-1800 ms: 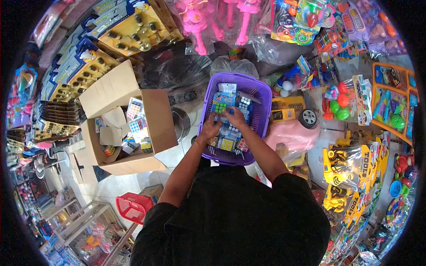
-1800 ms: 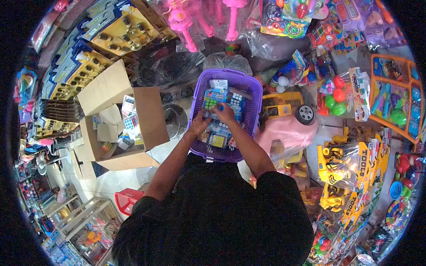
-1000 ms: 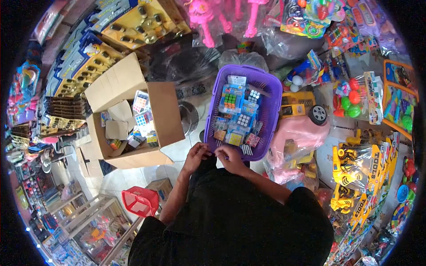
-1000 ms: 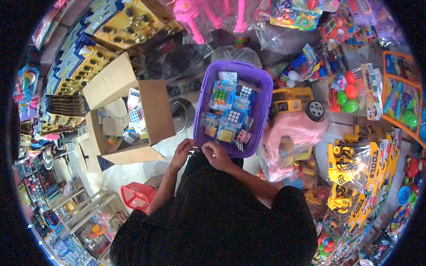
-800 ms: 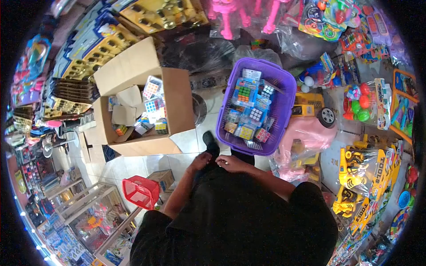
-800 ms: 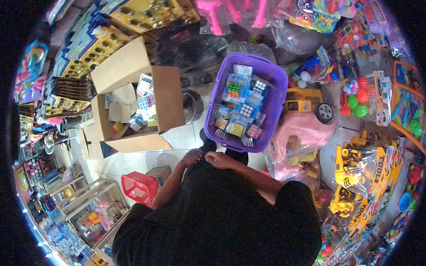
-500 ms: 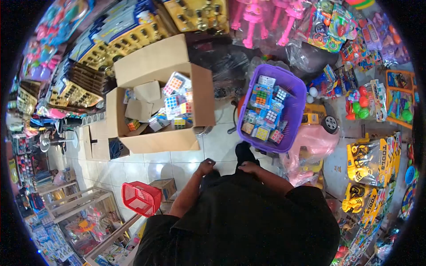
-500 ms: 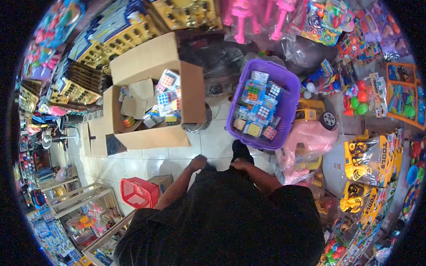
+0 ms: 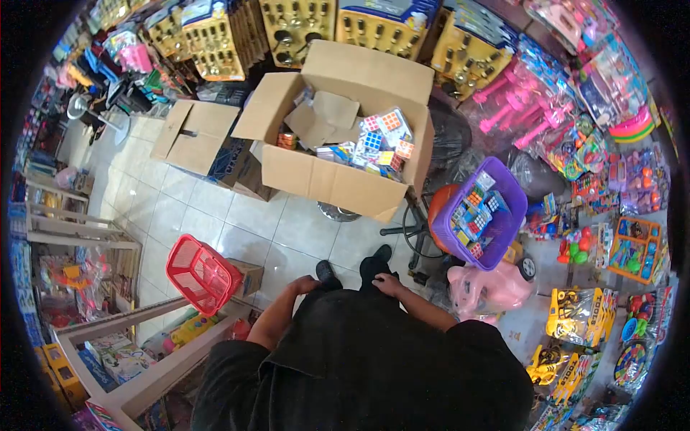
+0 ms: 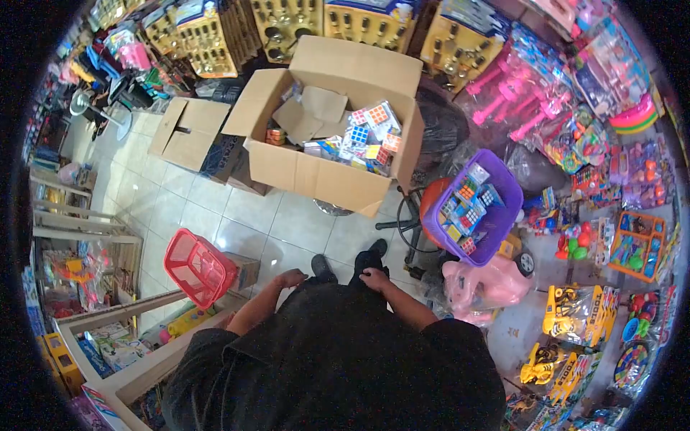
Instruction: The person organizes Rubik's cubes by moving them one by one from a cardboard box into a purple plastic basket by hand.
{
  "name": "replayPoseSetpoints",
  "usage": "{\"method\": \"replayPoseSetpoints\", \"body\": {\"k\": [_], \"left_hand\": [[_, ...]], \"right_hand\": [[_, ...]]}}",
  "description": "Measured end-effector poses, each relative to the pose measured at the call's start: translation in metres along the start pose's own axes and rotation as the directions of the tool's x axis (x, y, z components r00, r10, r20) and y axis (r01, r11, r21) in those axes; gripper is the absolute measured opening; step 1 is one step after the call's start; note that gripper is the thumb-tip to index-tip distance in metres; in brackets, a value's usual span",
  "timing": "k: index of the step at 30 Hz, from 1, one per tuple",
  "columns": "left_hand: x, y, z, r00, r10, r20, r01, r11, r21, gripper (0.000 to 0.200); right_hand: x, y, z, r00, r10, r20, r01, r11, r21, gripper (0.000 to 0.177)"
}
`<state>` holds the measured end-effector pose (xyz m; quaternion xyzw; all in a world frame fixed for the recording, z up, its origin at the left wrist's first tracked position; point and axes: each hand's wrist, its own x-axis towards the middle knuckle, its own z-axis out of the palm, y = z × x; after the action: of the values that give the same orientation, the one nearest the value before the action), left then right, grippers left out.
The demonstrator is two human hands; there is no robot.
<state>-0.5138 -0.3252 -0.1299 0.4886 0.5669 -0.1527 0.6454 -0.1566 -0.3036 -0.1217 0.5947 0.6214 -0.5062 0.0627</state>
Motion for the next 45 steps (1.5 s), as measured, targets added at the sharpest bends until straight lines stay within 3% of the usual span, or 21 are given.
{"method": "replayPoseSetpoints", "body": {"k": [2, 5, 6, 9, 12, 13, 14, 15, 17, 20, 21, 23, 25, 26, 30, 32, 35, 36, 39, 42, 45], "left_hand": [[-0.045, -0.004, 0.002, 0.997, -0.006, -0.073, -0.002, 0.993, -0.118, 0.043], [0.011, -0.082, 0.041, 0.858, 0.422, -0.292, -0.459, 0.886, -0.066, 0.041], [-0.02, -0.064, 0.034, 0.791, 0.537, -0.295, -0.429, 0.829, 0.358, 0.035], [-0.003, -0.087, 0.029, 0.856, 0.453, -0.249, -0.452, 0.89, 0.064, 0.036], [-0.02, -0.073, 0.0, 0.872, 0.458, -0.173, -0.366, 0.845, 0.389, 0.041], [-0.014, -0.073, -0.005, 0.92, 0.29, -0.263, -0.266, 0.956, 0.122, 0.042], [-0.006, -0.069, -0.014, 0.948, 0.098, -0.304, -0.152, 0.975, -0.16, 0.042], [0.005, -0.069, -0.021, 0.951, -0.099, -0.293, -0.039, 0.901, -0.432, 0.043], [-0.014, -0.034, -0.058, 0.942, -0.04, -0.334, -0.144, 0.849, -0.508, 0.043], [-0.058, 0.026, -0.131, 0.902, 0.129, -0.412, -0.351, 0.775, -0.526, 0.036], [-0.077, 0.047, -0.159, 0.915, 0.142, -0.379, -0.343, 0.769, -0.539, 0.035], [-0.123, 0.096, -0.219, 0.866, 0.294, -0.405, -0.482, 0.711, -0.513, 0.038], [-0.136, 0.119, -0.273, 0.748, 0.462, -0.476, -0.645, 0.675, -0.359, 0.038], [-0.162, 0.152, -0.3, 0.836, 0.329, -0.439, -0.519, 0.734, -0.438, 0.039], [-0.145, 0.203, -0.371, 0.683, 0.313, -0.66, -0.692, 0.568, -0.447, 0.036], [-0.109, 0.21, -0.393, 0.614, 0.216, -0.759, -0.726, 0.531, -0.437, 0.036], [-0.063, 0.208, -0.416, 0.661, 0.097, -0.744, -0.611, 0.646, -0.458, 0.038], [-0.056, 0.207, -0.422, 0.633, 0.139, -0.762, -0.592, 0.721, -0.36, 0.045], [-0.036, 0.208, -0.43, 0.313, 0.41, -0.856, -0.472, 0.85, 0.235, 0.052], [-0.023, 0.205, -0.446, 0.375, 0.494, -0.784, -0.349, 0.859, 0.375, 0.057], [-0.009, 0.21, -0.453, 0.449, 0.426, -0.785, -0.248, 0.904, 0.348, 0.058]], "right_hand": [[0.003, -0.027, -0.007, 1.0, -0.019, 0.016, 0.019, 0.999, -0.044, 0.048], [0.014, -0.049, 0.002, 0.996, -0.091, 0.021, 0.092, 0.994, -0.057, 0.048], [0.018, -0.056, 0.001, 0.995, -0.096, 0.028, 0.098, 0.994, -0.055, 0.048], [0.017, -0.09, -0.006, 0.992, -0.108, 0.062, 0.109, 0.994, -0.017, 0.05], [0.025, -0.114, -0.014, 0.987, -0.11, 0.118, 0.107, 0.994, 0.032, 0.051], [0.03, -0.119, -0.016, 0.984, -0.115, 0.138, 0.11, 0.993, 0.042, 0.051], [0.036, -0.124, -0.018, 0.98, -0.122, 0.157, 0.115, 0.992, 0.052, 0.052], [0.043, -0.129, -0.022, 0.978, -0.13, 0.163, 0.123, 0.991, 0.051, 0.052], [0.063, -0.141, -0.033, 0.972, -0.158, 0.177, 0.151, 0.987, 0.049, 0.051], [0.086, -0.181, -0.068, 0.929, -0.24, 0.282, 0.14, 0.932, 0.333, 0.044], [0.087, -0.209, -0.089, 0.875, -0.36, 0.323, 0.251, 0.909, 0.333, 0.043], [0.081, -0.272, -0.141, 0.728, -0.571, 0.38, 0.457, 0.817, 0.353, 0.041], [0.088, -0.314, -0.177, 0.681, -0.65, 0.336, 0.469, 0.74, 0.482, 0.042], [0.083, -0.341, -0.203, 0.683, -0.67, 0.292, 0.405, 0.679, 0.612, 0.042], [0.134, -0.389, -0.261, 0.758, -0.649, 0.058, 0.316, 0.445, 0.838, 0.04], [0.176, -0.399, -0.271, 0.855, -0.518, -0.012, 0.288, 0.457, 0.842, 0.039], [0.239, -0.398, -0.263, 0.942, -0.337, -0.004, 0.195, 0.533, 0.823, 0.04], [0.256, -0.398, -0.26, 0.961, -0.277, -0.009, 0.175, 0.58, 0.795, 0.04], [0.294, -0.392, -0.242, 0.978, -0.176, 0.113, 0.006, 0.563, 0.826, 0.044], [0.303, -0.387, -0.231, 0.96, -0.206, 0.188, -0.061, 0.503, 0.862, 0.05], [0.314, -0.384, -0.222, 0.968, -0.182, 0.17, -0.072, 0.448, 0.891, 0.054]]}}
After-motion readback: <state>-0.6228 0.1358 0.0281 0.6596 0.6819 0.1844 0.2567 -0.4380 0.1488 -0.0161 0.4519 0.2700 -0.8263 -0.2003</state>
